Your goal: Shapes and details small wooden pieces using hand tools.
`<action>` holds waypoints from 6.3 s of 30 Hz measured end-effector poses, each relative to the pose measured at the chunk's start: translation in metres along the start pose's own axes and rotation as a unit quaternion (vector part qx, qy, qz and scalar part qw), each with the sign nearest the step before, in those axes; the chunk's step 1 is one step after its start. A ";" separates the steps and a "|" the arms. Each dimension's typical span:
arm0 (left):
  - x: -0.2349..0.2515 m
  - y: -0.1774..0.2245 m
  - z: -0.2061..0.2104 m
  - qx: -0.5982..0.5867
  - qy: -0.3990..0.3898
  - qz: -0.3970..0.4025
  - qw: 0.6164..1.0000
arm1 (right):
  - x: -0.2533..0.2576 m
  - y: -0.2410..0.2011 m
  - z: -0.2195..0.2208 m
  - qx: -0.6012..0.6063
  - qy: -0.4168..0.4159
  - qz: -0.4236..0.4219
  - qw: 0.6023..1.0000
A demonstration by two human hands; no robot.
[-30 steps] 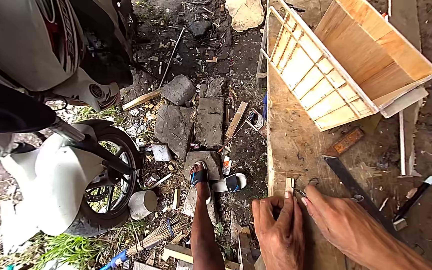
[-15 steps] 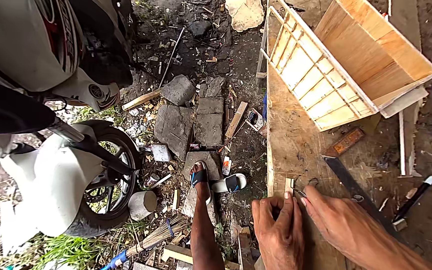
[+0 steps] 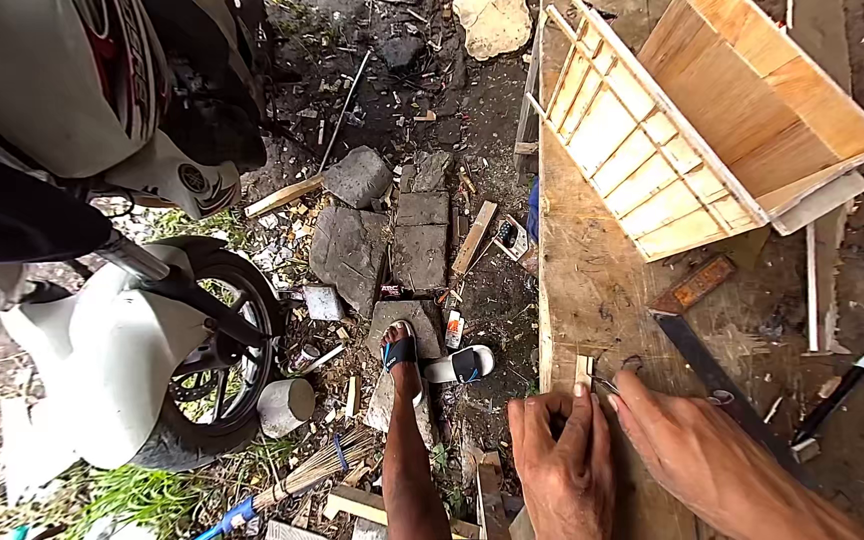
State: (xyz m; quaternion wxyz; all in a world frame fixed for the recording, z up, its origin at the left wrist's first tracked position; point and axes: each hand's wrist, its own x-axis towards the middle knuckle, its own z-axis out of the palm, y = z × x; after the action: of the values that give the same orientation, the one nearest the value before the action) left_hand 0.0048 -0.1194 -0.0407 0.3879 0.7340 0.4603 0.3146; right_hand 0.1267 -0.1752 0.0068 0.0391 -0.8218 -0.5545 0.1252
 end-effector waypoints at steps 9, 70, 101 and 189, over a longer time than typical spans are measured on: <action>0.001 -0.001 0.000 -0.004 0.000 0.002 1.000 | 0.001 0.002 -0.001 0.000 -0.006 -0.009 1.000; 0.081 -0.008 -0.028 -0.162 -0.298 -0.360 0.869 | -0.024 -0.026 0.002 0.063 0.015 0.082 0.995; 0.086 -0.008 -0.028 -0.159 -0.320 -0.382 0.852 | -0.016 -0.037 0.001 -0.004 0.001 0.085 0.996; 0.092 -0.007 -0.027 -0.103 -0.352 -0.359 0.858 | -0.016 -0.032 0.004 -0.004 -0.001 0.068 0.998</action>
State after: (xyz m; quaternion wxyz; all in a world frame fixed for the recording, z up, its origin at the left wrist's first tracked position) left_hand 0.0141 -0.0256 -0.0231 0.6838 0.5352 0.4894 -0.0804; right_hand 0.0913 -0.1780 0.0124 0.0269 -0.8576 -0.4978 0.1263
